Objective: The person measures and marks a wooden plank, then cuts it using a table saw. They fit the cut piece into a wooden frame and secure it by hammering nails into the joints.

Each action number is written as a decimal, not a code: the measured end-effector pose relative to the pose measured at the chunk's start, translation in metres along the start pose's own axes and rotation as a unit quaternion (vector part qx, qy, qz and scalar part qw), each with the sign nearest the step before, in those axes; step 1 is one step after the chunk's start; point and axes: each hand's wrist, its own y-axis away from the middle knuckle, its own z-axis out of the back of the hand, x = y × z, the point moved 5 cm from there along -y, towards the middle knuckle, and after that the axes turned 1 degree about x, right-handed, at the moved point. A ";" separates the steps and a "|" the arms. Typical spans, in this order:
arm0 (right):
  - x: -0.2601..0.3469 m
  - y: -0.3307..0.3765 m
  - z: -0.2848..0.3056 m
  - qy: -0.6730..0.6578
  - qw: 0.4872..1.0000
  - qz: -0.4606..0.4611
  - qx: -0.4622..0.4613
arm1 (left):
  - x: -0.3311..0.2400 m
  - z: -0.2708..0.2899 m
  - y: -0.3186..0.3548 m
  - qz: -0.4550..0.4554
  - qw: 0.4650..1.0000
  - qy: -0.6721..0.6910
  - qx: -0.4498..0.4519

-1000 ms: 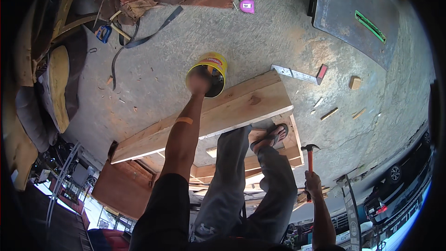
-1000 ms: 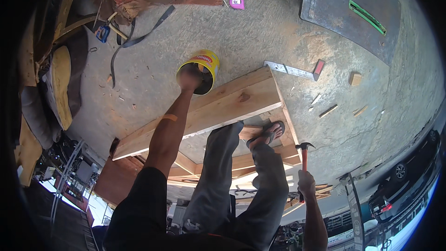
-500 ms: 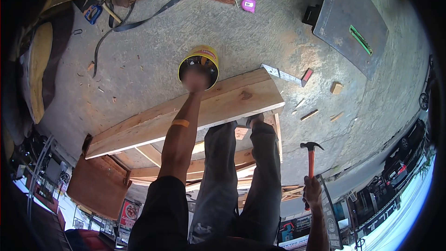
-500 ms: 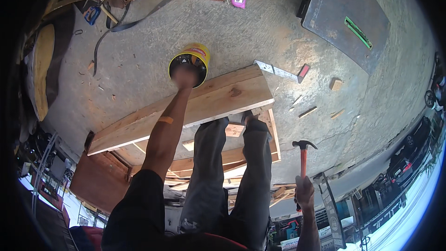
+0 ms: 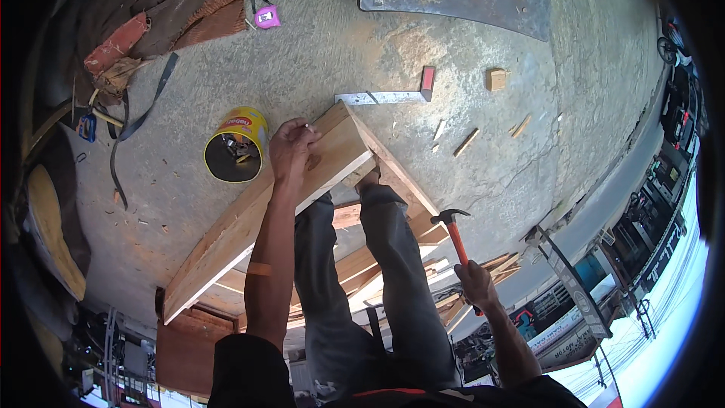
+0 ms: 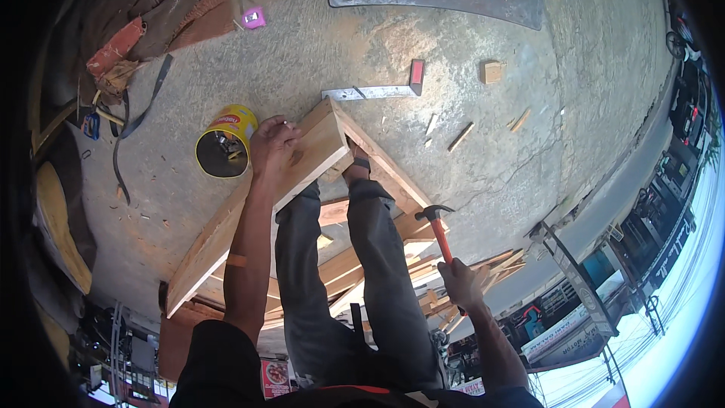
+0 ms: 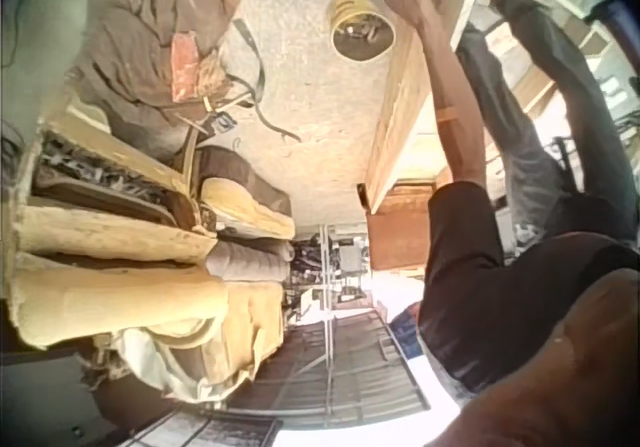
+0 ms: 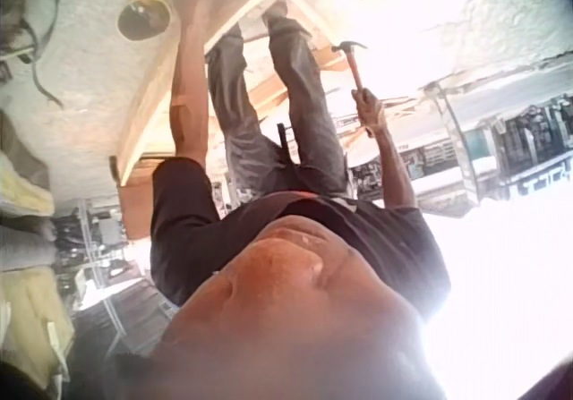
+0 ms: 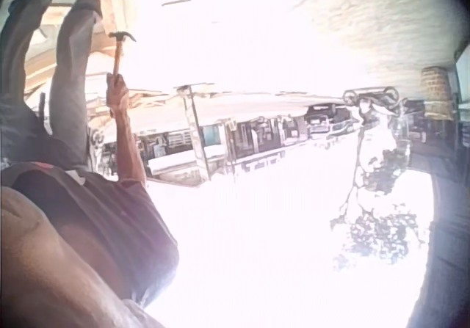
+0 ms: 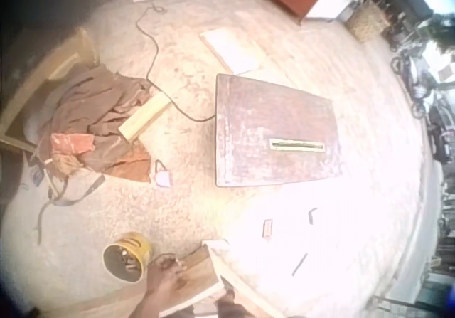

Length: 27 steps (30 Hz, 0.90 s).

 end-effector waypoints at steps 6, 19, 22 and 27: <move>-0.007 -0.016 0.014 -0.045 0.992 -0.110 0.046 | 0.083 0.014 -0.105 0.073 0.969 -0.229 -0.052; 0.053 -0.039 0.031 -0.086 0.995 -0.044 0.038 | 0.107 0.024 -0.105 0.059 0.998 -0.017 -0.020; 0.072 -0.041 0.033 -0.094 0.994 -0.014 0.050 | 0.103 0.018 -0.110 0.052 0.999 -0.004 -0.016; 0.085 -0.043 0.029 -0.092 0.994 0.045 0.027 | 0.102 0.014 -0.104 0.037 0.999 -0.018 -0.021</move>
